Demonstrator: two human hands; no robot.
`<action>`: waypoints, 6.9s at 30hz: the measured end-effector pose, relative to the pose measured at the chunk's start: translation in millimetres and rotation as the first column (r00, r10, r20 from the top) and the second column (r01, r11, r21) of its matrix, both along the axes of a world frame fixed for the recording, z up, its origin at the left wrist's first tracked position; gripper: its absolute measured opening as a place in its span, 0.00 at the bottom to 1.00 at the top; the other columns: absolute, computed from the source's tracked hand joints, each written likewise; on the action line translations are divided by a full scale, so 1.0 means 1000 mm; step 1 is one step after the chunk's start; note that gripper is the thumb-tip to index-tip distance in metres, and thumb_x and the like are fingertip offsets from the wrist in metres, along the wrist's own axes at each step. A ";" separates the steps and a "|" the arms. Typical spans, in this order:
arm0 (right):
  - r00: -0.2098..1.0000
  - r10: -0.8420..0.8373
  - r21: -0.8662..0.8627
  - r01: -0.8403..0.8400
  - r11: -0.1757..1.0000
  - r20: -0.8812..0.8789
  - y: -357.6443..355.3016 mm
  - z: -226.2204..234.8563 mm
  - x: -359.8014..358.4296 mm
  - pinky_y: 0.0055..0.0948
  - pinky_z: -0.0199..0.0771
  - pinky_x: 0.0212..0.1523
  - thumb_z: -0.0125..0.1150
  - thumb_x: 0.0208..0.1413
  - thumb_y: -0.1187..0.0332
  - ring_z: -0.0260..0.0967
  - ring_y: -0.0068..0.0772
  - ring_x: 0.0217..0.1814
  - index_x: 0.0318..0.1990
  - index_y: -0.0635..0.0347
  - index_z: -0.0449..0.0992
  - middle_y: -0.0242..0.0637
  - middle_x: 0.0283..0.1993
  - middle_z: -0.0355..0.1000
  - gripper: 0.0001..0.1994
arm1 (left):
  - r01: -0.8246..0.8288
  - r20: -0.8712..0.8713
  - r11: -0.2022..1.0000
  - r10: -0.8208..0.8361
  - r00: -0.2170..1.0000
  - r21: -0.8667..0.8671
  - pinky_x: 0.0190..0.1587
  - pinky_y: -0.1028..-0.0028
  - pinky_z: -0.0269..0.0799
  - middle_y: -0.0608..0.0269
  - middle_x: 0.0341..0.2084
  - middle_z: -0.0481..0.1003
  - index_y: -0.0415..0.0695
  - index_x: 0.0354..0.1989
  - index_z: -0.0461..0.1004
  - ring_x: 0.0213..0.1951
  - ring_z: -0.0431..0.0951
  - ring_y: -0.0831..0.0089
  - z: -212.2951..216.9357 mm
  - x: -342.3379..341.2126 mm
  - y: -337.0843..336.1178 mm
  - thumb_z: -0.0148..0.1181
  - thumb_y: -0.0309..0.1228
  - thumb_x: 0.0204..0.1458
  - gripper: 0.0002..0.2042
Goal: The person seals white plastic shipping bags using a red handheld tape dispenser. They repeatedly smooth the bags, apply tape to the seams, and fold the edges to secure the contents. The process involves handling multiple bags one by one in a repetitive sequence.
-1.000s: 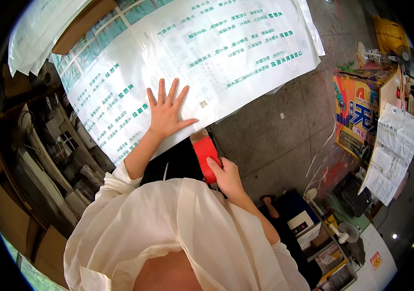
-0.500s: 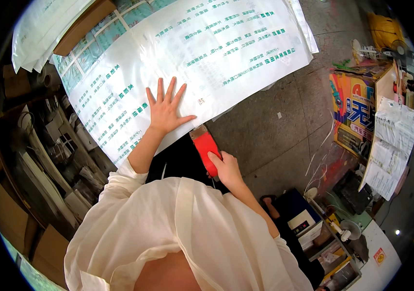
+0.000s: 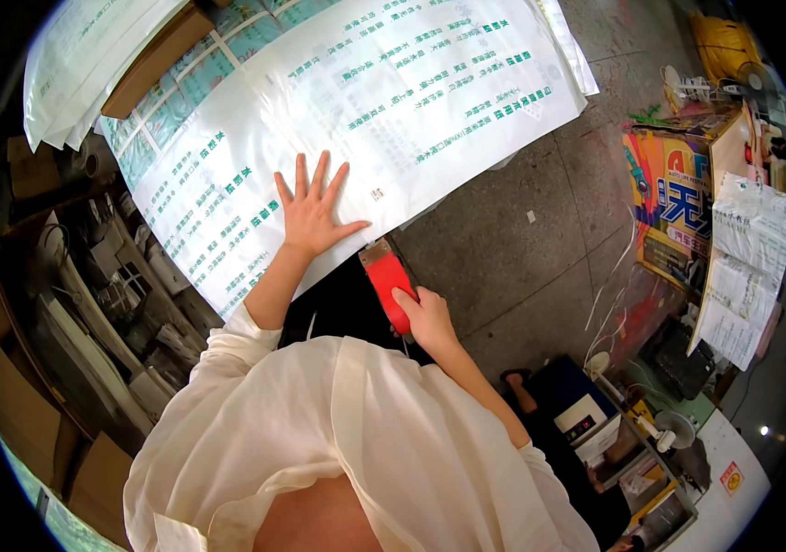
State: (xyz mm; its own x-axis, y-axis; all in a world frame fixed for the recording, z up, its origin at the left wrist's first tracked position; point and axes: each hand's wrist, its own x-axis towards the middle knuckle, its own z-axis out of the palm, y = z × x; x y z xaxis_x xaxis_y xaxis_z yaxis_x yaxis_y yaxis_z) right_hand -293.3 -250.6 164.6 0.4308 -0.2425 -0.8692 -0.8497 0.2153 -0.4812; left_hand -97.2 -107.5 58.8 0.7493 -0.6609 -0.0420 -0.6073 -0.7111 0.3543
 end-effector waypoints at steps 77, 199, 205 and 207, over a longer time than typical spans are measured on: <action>0.536 0.844 -0.952 0.266 -0.152 0.015 -0.329 -0.101 0.572 0.49 0.59 0.59 0.62 0.55 0.54 0.59 0.51 0.58 0.47 0.64 0.67 0.50 0.53 0.66 0.23 | -0.738 0.069 0.664 0.736 0.674 0.124 0.67 0.40 0.28 0.40 0.69 0.45 0.36 0.69 0.50 0.71 0.38 0.43 -0.001 -0.008 -0.121 0.54 0.54 0.51 0.43; -0.204 0.978 -0.977 -0.214 -0.012 0.032 -0.146 -0.091 0.129 0.41 0.59 0.55 0.61 0.46 0.64 0.65 0.34 0.59 0.56 0.45 0.75 0.33 0.64 0.65 0.25 | -0.248 0.136 0.969 0.248 0.959 -0.019 0.68 0.41 0.32 0.65 0.71 0.48 0.66 0.67 0.60 0.70 0.46 0.57 -0.016 0.143 -0.036 0.53 0.53 0.54 0.30; 0.416 0.906 -0.986 -0.169 -0.011 -0.081 -0.237 -0.094 0.128 0.56 0.44 0.63 0.64 0.49 0.60 0.52 0.45 0.71 0.59 0.49 0.71 0.47 0.69 0.56 0.27 | -0.251 0.129 0.965 0.259 0.957 -0.073 0.68 0.40 0.30 0.65 0.70 0.52 0.63 0.66 0.62 0.71 0.47 0.57 -0.019 0.144 -0.035 0.54 0.50 0.54 0.29; 0.767 0.639 -0.998 0.061 0.018 0.059 -0.294 -0.124 0.143 0.53 0.45 0.65 0.60 0.55 0.61 0.49 0.52 0.71 0.65 0.53 0.63 0.50 0.71 0.50 0.29 | -0.253 0.129 0.963 0.264 0.956 -0.097 0.68 0.40 0.31 0.65 0.70 0.53 0.63 0.65 0.62 0.70 0.48 0.57 -0.020 0.143 -0.033 0.54 0.49 0.54 0.28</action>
State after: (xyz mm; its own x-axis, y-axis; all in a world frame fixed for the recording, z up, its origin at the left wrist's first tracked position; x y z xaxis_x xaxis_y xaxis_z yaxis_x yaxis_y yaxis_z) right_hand -149.9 -545.0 40.3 0.8706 -0.3979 0.2895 -0.3315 -0.9091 -0.2524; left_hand 45.4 -140.6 39.1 0.8896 -0.4408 0.1195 -0.4538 -0.8237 0.3400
